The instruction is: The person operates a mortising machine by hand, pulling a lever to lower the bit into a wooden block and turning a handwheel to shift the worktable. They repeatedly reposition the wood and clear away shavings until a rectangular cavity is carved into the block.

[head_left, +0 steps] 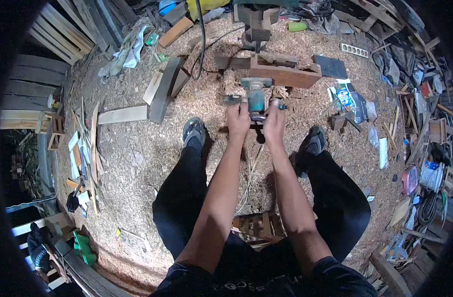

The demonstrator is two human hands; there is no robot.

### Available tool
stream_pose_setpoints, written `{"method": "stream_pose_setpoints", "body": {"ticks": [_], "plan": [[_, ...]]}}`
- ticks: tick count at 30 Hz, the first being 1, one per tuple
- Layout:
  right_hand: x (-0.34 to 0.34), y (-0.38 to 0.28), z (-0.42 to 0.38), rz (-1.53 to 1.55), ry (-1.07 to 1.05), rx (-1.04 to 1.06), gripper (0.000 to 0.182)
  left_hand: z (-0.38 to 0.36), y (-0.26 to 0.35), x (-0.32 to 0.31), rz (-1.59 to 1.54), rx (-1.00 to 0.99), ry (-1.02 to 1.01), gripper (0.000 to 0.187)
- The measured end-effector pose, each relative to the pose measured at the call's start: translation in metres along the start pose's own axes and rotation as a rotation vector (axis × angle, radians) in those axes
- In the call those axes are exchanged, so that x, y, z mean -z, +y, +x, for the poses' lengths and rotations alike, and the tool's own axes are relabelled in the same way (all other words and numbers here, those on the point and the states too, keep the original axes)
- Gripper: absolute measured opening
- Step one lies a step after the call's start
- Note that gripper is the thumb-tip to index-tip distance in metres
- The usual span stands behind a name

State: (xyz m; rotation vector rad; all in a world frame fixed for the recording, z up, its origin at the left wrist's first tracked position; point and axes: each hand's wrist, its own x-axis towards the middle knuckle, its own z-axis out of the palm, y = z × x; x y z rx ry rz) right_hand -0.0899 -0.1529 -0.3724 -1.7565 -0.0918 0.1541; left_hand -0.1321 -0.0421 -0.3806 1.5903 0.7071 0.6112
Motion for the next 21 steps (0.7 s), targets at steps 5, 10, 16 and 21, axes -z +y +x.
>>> {"method": "stream_pose_setpoints", "body": {"ticks": [5,10,16,21], "plan": [[-0.008,0.035,-0.047,0.242,0.003,-0.239,0.052,0.002,0.002,0.0,0.075,-0.014,-0.02,0.052],[-0.023,0.015,-0.078,0.27,0.001,-0.114,0.058,0.018,-0.001,0.008,0.233,0.058,-0.274,0.046],[-0.038,0.044,-0.079,0.16,-0.015,0.077,0.069,0.021,0.031,0.008,0.452,-0.038,-0.421,0.042],[-0.085,0.066,-0.094,0.225,-0.189,-0.011,0.076,0.021,0.03,0.014,0.401,-0.037,-0.36,0.041]]}}
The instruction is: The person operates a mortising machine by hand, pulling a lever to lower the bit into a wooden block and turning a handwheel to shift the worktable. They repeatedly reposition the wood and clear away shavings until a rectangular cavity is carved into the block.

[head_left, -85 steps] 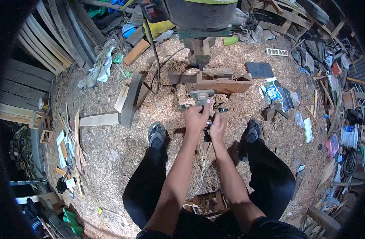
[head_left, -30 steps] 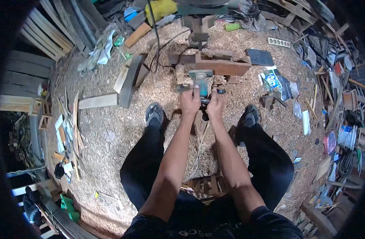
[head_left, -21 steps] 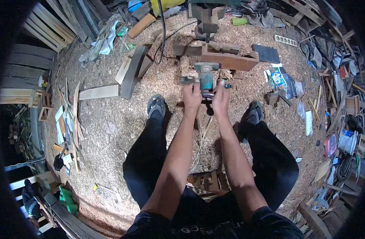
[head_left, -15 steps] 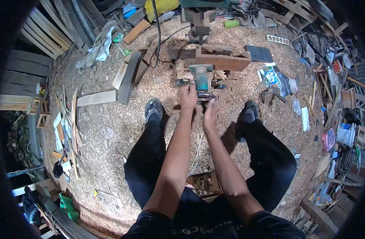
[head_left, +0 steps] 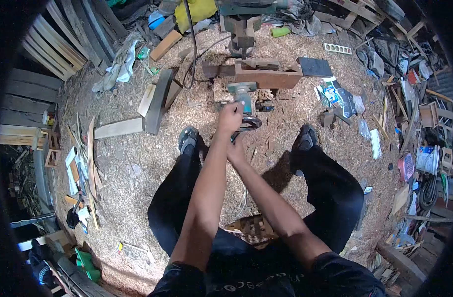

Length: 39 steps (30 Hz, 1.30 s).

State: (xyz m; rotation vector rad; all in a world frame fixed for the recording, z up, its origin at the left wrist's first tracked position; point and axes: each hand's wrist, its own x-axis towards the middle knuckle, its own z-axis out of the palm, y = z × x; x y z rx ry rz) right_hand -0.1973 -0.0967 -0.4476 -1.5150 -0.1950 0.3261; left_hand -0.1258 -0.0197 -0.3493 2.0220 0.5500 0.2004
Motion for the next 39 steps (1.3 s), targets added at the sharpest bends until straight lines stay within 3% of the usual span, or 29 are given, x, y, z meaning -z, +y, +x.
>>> {"method": "stream_pose_setpoints", "body": {"ticks": [4,7,10,13,14,15,20,23,26,28,29,32,37,39], "plan": [[-0.006,-0.022,-0.003,-0.002,0.046,-0.031,0.075,0.001,-0.021,-0.007,-0.087,-0.026,0.032,0.042],[0.008,-0.027,0.007,0.127,0.031,-0.255,0.069,0.002,-0.023,-0.007,-0.296,-0.028,0.025,0.048],[0.018,-0.039,0.008,0.007,0.019,-0.294,0.061,0.003,-0.024,-0.005,-0.254,0.03,0.01,0.048],[0.03,-0.047,0.002,0.259,-0.043,-0.143,0.055,0.009,-0.036,-0.006,-0.38,0.049,0.007,0.053],[0.034,-0.046,0.003,0.265,-0.052,-0.197,0.054,0.01,-0.038,-0.005,-0.445,0.063,0.016,0.054],[0.038,-0.046,0.005,0.273,-0.06,-0.251,0.053,0.01,-0.038,-0.008,-0.405,0.0,0.058,0.057],[0.037,-0.05,0.012,0.256,-0.031,-0.429,0.051,0.008,-0.038,-0.011,-0.316,0.091,0.104,0.058],[0.04,-0.061,-0.002,0.408,0.031,-0.103,0.05,0.007,-0.034,-0.008,-0.283,0.104,0.114,0.059],[0.1,-0.01,-0.001,0.402,0.099,-0.447,0.055,0.006,-0.03,-0.009,-0.288,0.092,0.133,0.058],[0.11,-0.013,0.01,0.385,0.24,-0.39,0.059,0.005,-0.029,-0.009,-0.325,0.062,0.154,0.057],[0.116,-0.012,0.017,0.478,0.208,-0.362,0.05,0.003,-0.027,-0.008,-0.355,0.039,0.161,0.057],[0.103,-0.065,0.036,-0.011,0.248,-0.113,0.042,0.001,-0.022,-0.008,-0.381,0.006,0.184,0.055],[0.076,-0.074,0.072,-0.242,0.152,0.104,0.042,0.0,-0.026,-0.006,-0.406,0.038,0.183,0.054],[0.076,-0.072,0.071,-0.263,0.129,0.085,0.044,-0.014,-0.042,-0.016,-0.555,0.167,0.383,0.054]]}}
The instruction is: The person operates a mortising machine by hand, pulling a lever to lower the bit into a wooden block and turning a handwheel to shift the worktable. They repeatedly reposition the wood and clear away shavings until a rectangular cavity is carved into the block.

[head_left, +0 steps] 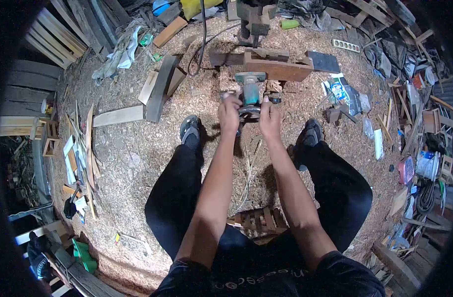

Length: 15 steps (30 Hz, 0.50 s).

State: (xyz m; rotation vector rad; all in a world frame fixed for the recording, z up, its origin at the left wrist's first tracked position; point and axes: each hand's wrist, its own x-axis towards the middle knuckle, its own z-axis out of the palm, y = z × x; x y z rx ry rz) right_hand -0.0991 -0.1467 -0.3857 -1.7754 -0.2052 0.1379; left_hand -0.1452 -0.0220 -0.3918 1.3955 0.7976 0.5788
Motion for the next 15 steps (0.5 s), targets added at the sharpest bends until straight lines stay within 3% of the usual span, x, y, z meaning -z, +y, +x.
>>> {"method": "stream_pose_setpoints", "body": {"ticks": [2,5,9,12,15], "plan": [[-0.001,-0.003,-0.001,-0.025,0.016,0.035,0.044,-0.021,-0.008,0.003,0.002,0.024,0.147,0.052],[-0.001,-0.003,-0.004,0.03,-0.002,-0.037,0.043,-0.031,-0.007,-0.001,0.257,-0.186,0.217,0.051],[-0.001,-0.005,-0.005,0.066,0.001,-0.044,0.04,-0.033,-0.001,-0.001,0.365,-0.242,0.295,0.041],[-0.003,0.003,-0.003,0.097,-0.002,0.046,0.038,-0.03,0.0,0.005,0.515,-0.399,0.266,0.04],[-0.002,0.006,-0.005,0.011,0.031,0.075,0.038,-0.03,0.0,0.008,0.542,-0.416,0.167,0.039]]}}
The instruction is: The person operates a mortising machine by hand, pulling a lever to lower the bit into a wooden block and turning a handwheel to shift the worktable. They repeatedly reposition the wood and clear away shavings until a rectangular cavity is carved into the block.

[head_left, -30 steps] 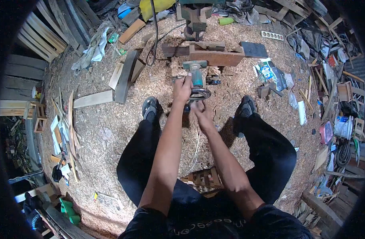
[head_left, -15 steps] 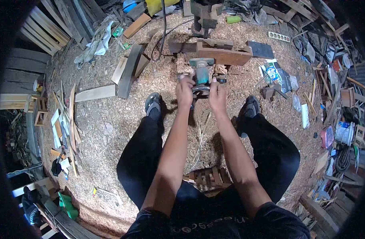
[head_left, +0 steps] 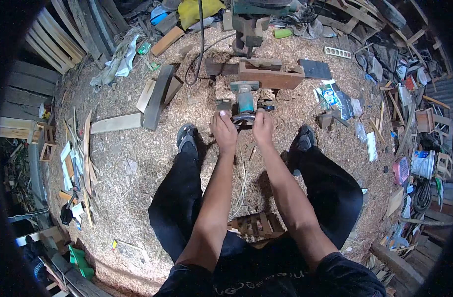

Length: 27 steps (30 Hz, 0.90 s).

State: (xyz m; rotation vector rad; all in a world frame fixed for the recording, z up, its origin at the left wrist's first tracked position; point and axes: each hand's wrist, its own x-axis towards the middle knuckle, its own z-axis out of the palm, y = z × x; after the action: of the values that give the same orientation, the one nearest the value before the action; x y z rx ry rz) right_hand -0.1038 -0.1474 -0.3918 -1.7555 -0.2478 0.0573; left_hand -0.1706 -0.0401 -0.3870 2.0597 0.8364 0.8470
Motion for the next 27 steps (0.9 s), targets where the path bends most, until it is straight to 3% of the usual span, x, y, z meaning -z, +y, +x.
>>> {"method": "stream_pose_setpoints", "body": {"ticks": [1,4,5,6,8,9,12,13,16,17,20,21,24,25,27], "plan": [[-0.002,0.005,0.001,0.039,0.005,0.024,0.042,0.001,0.0,-0.001,0.034,-0.008,0.001,0.036],[0.006,-0.007,0.007,0.415,0.207,-0.506,0.042,0.003,0.006,0.0,0.053,-0.137,0.006,0.034],[0.005,0.071,0.016,0.209,0.34,-0.43,0.048,0.003,0.012,0.004,0.047,-0.09,-0.047,0.033],[0.011,0.083,0.02,0.112,0.314,-0.424,0.05,0.003,0.009,-0.001,0.063,-0.111,-0.019,0.034],[0.015,0.099,0.02,-0.079,0.261,-0.421,0.055,0.003,0.0,-0.007,0.102,-0.153,0.029,0.039],[0.011,0.105,0.025,0.054,0.282,-0.291,0.053,0.004,-0.002,-0.008,0.12,-0.176,0.059,0.039],[0.018,0.092,0.034,-0.056,0.12,-0.222,0.041,0.003,0.004,-0.004,0.086,-0.146,0.008,0.039],[0.016,0.092,0.032,-0.089,0.168,-0.162,0.034,0.004,0.005,-0.004,0.081,-0.166,0.034,0.04],[0.014,0.138,0.037,0.325,0.124,-0.456,0.037,0.003,0.002,0.0,0.092,-0.092,-0.088,0.032],[0.024,0.134,0.039,0.196,-0.011,-0.508,0.056,0.003,0.003,0.0,0.11,-0.08,-0.093,0.031],[0.008,0.125,0.036,0.71,0.068,-0.629,0.069,0.002,0.005,-0.003,0.1,-0.128,0.005,0.04],[0.004,0.125,0.042,0.731,0.093,-0.759,0.076,0.002,0.003,-0.004,0.102,-0.141,0.02,0.04],[0.013,0.118,0.053,1.007,0.006,-0.933,0.069,0.004,0.004,-0.004,0.088,-0.154,0.033,0.041],[0.019,0.102,0.052,0.953,0.009,-1.015,0.067,0.004,0.008,-0.001,0.072,-0.14,0.016,0.04],[0.026,0.093,0.049,0.564,0.098,-0.859,0.064,0.002,0.008,0.001,0.073,-0.12,-0.019,0.036]]}}
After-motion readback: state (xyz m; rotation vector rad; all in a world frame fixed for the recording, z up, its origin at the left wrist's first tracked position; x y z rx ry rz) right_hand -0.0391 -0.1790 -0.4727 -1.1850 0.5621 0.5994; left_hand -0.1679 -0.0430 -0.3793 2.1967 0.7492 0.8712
